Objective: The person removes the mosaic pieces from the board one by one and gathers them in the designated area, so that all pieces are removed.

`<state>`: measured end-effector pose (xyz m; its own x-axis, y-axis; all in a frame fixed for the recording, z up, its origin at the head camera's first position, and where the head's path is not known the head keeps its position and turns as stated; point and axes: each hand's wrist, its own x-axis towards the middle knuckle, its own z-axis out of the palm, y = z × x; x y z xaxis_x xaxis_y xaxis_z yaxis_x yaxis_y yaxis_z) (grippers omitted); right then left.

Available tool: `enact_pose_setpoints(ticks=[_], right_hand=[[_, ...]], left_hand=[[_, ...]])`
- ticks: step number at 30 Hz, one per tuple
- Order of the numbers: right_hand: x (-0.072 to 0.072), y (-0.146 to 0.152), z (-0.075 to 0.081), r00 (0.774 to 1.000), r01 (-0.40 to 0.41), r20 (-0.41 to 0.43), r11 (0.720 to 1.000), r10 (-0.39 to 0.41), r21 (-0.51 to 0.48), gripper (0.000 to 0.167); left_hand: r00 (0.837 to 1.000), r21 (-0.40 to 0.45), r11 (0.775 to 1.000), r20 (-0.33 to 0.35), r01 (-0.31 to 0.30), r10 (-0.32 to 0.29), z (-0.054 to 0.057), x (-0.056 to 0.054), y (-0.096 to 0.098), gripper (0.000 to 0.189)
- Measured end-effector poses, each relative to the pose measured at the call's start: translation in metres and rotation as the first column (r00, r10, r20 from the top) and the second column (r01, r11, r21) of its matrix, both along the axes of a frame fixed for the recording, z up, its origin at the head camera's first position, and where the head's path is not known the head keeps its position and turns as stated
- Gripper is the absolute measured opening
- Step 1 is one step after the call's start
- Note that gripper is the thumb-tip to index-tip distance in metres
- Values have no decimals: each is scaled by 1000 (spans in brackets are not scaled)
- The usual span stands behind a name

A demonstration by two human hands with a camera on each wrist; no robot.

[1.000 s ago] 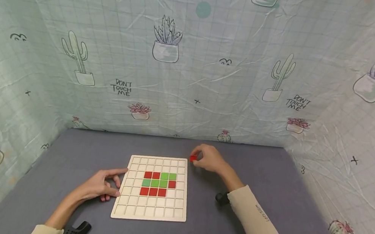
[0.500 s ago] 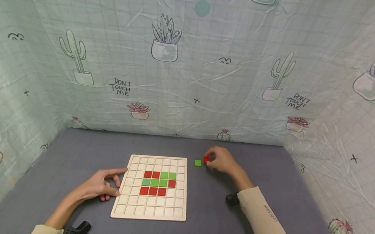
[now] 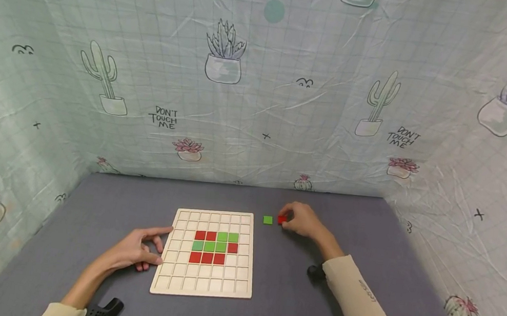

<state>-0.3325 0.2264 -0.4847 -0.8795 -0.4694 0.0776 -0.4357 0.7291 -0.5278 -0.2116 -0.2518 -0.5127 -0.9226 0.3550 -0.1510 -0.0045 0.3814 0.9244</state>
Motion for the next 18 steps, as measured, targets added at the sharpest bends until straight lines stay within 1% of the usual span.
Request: enact_pose_setpoints(ticks=[4, 11, 18], right_hand=[[1, 0, -1, 1000, -2, 15, 1000, 3, -16, 25], [2, 0, -3, 1000, -3, 22, 1000, 3, -11, 24], [1, 0, -2, 999, 4, 33, 1000, -4, -19, 24]], left_hand=[[1000, -15, 1000, -2, -7, 7, 0, 0, 1, 88], [1000, -30, 999, -6, -13, 12, 0, 0, 2, 88], [1000, -26, 1000, -2, -8, 8, 0, 0, 1, 88]])
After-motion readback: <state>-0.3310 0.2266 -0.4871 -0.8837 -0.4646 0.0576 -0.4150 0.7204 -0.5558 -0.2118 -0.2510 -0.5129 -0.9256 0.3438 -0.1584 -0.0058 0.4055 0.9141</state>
